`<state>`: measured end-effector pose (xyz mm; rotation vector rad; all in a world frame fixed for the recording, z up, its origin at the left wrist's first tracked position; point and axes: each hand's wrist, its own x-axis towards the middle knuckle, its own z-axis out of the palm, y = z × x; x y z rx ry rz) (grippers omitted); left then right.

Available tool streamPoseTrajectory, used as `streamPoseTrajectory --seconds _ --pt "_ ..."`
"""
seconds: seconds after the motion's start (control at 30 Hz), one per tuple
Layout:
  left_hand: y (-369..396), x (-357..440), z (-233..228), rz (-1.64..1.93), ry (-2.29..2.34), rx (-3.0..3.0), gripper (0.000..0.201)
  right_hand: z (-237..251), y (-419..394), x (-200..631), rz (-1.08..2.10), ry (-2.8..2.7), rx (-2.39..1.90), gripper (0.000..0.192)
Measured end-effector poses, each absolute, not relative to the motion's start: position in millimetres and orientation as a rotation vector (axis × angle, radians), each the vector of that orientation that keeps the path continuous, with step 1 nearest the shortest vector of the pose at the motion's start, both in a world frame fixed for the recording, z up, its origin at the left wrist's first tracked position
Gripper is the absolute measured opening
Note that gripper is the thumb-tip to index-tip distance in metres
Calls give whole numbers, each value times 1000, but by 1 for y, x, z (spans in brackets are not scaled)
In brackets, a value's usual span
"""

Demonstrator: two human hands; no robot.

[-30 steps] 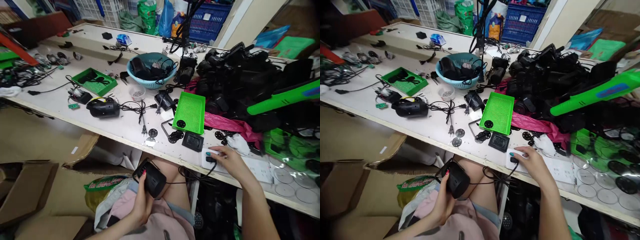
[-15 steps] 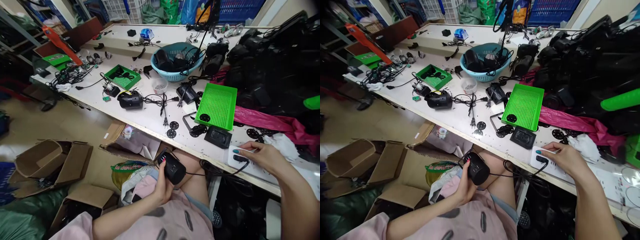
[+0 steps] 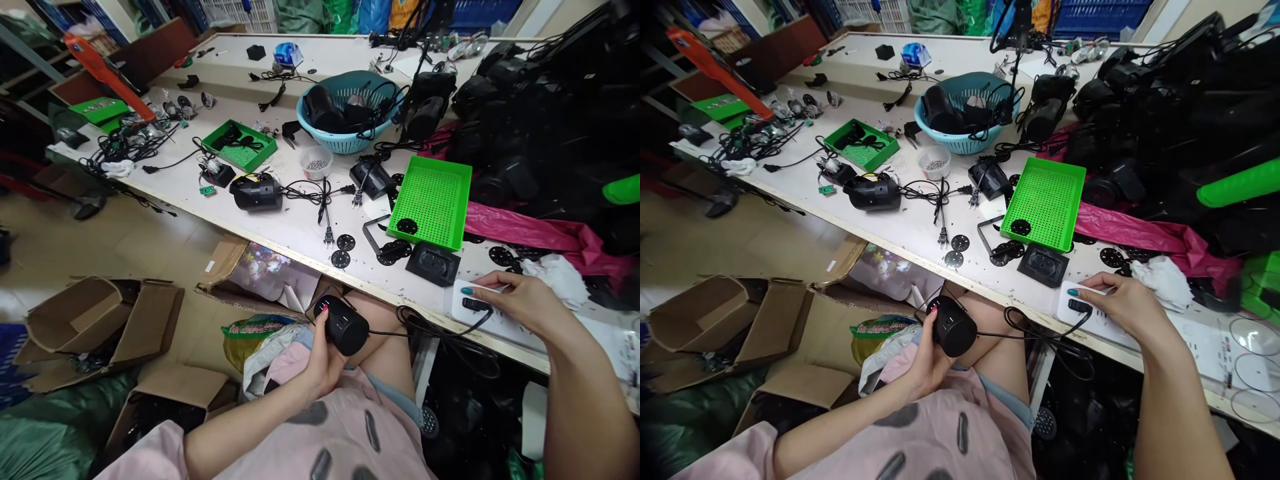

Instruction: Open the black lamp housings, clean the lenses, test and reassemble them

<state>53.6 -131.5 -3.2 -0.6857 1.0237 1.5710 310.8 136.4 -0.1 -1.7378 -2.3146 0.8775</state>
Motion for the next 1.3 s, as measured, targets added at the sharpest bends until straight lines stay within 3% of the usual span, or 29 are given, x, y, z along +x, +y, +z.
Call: streamPoseTrajectory --seconds 0.63,1.3 --pt "-125 45 -1 1536 1000 -721 31 20 130 298 1074 -2196 -1914 60" --pt "-125 45 2 1523 1027 -727 30 13 131 304 1065 -2209 -1879 52"
